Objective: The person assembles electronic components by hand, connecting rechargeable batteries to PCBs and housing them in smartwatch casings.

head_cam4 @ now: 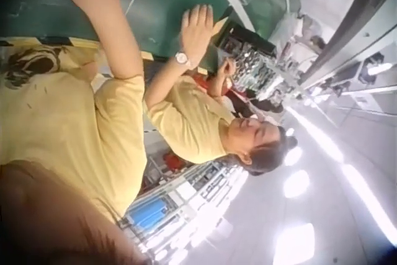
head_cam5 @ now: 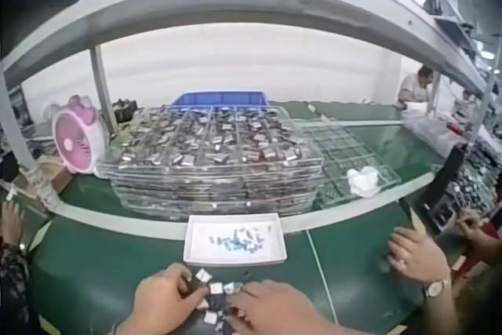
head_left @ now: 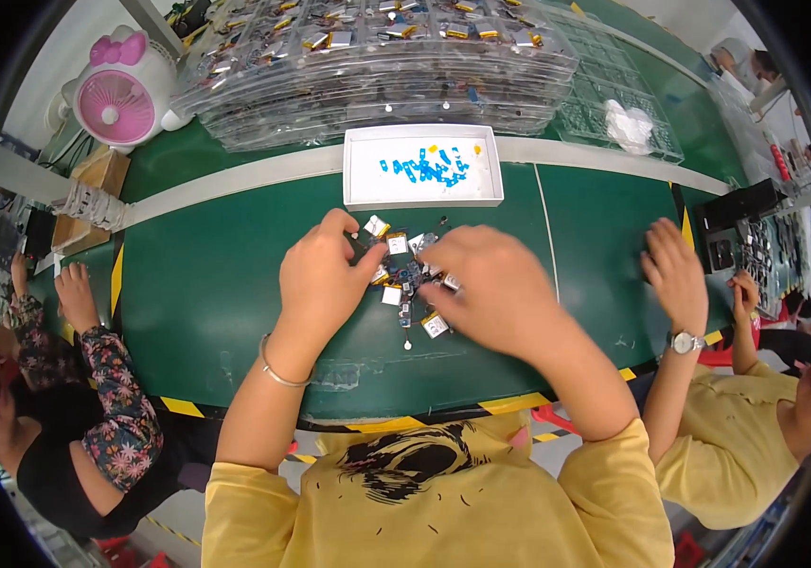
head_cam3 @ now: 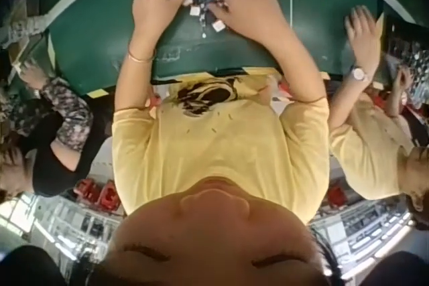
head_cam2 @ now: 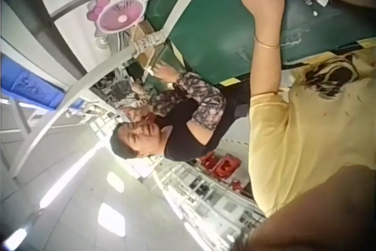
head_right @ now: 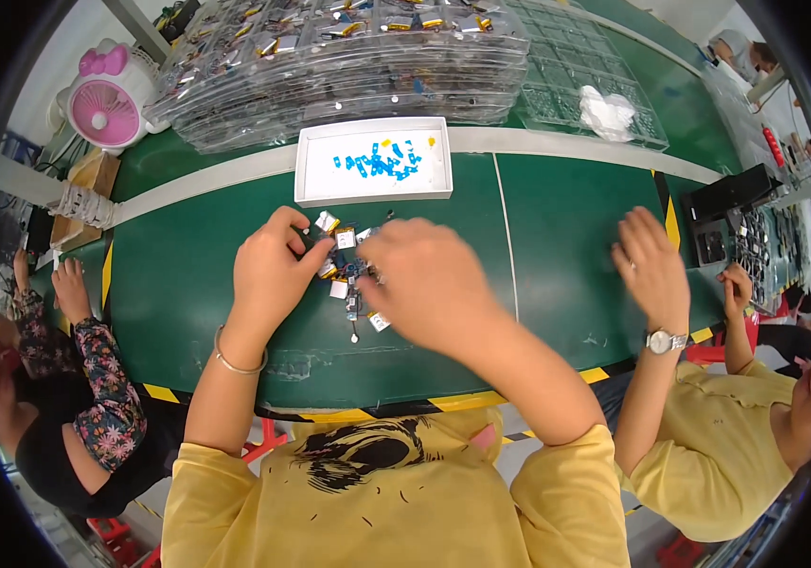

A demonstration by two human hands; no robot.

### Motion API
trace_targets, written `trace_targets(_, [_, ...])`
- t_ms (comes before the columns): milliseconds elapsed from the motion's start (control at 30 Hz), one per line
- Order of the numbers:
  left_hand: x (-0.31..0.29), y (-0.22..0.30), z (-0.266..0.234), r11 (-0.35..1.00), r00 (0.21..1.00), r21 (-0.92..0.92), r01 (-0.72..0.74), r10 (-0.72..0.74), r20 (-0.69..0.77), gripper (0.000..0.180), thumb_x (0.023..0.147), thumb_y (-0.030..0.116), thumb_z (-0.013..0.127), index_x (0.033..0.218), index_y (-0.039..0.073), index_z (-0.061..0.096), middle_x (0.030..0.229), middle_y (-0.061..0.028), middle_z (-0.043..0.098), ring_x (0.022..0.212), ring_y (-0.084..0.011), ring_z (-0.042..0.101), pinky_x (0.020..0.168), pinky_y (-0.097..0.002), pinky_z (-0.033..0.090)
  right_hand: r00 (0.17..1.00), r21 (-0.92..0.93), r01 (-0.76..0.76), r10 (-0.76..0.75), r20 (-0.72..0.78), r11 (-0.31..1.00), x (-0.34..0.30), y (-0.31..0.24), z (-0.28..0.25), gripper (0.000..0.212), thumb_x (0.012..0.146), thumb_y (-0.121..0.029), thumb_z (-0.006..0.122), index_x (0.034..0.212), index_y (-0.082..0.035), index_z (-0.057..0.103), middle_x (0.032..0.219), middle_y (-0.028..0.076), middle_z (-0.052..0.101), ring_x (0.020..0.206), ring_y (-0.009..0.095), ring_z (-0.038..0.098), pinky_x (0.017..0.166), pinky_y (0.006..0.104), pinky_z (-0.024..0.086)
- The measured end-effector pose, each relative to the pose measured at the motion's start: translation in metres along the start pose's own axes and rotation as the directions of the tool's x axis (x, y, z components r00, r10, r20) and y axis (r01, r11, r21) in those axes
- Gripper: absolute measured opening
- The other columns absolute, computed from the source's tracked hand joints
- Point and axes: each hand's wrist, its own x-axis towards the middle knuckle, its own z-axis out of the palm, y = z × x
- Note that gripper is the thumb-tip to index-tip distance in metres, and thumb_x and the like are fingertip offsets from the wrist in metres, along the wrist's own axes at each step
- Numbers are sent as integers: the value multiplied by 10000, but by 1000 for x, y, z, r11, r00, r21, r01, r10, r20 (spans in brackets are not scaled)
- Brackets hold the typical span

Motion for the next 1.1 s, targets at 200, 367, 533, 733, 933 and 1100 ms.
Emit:
trace_targets(200, [-7, -14, 9, 872, 991, -478, -108, 54, -125, 371, 715, -22, 694, 1060, 49, 574, 744, -78, 613, 698, -170, 614, 662, -278, 499, 999, 6, 8, -8, 40, 1000, -7, -9, 29, 224, 700, -157, 676, 886, -49, 613, 832, 101, 558, 805, 298, 571, 692, 403, 466])
trace_targets(367, [-18, -13, -13, 776, 989, -617, -127, 47, -144, 305, 730, -149, 571, 996, -1, 562, 767, -53, 575, 697, -112, 571, 638, -236, 475, 1000, 183, -10, 8, 10, 983, -7, -7, 32, 241, 743, -179, 654, 934, -47, 587, 820, 105, 549, 797, 298, 573, 689, 404, 462])
trace_targets(533, [-23, 1, -12, 774, 959, -572, -271, 165, -232, 241, 710, -141, 591, 908, -5, 583, 770, -88, 582, 679, -153, 571, 609, -247, 469, 993, 407, -27, 73, -98, 913, -2, -5, 24, 466, 798, -136, 617, 1228, -45, 464, 1031, 148, 532, 908, 324, 566, 759, 396, 469])
trace_targets(733, [-21, 11, -20, 746, 893, -490, -451, 384, -237, 210, 667, -104, 642, 837, 9, 596, 743, -99, 590, 620, -226, 562, 556, -295, 448, 999, 431, -35, 23, 34, 902, -3, 2, 31, 313, 788, -114, 631, 1093, -71, 576, 937, 97, 544, 905, 289, 545, 776, 386, 432])
trace_targets(933, [-20, 14, -27, 926, 958, -265, -269, 230, -169, 324, 630, -44, 700, 929, 16, 589, 696, -90, 540, 626, -268, 528, 601, -339, 439, 998, 274, 0, 19, -65, 962, -3, -3, 51, 161, 752, -124, 648, 897, -72, 601, 803, 79, 525, 813, 273, 544, 729, 390, 422])
trace_targets(1100, [-17, -19, -16, 946, 987, -305, -107, 139, 86, 177, 649, -40, 684, 781, 22, 584, 669, -66, 495, 554, -186, 486, 509, -288, 396, 996, 206, 31, -14, -83, 978, 1, -7, 54, 174, 693, -100, 665, 849, -68, 596, 754, 89, 544, 742, 297, 566, 679, 403, 446])
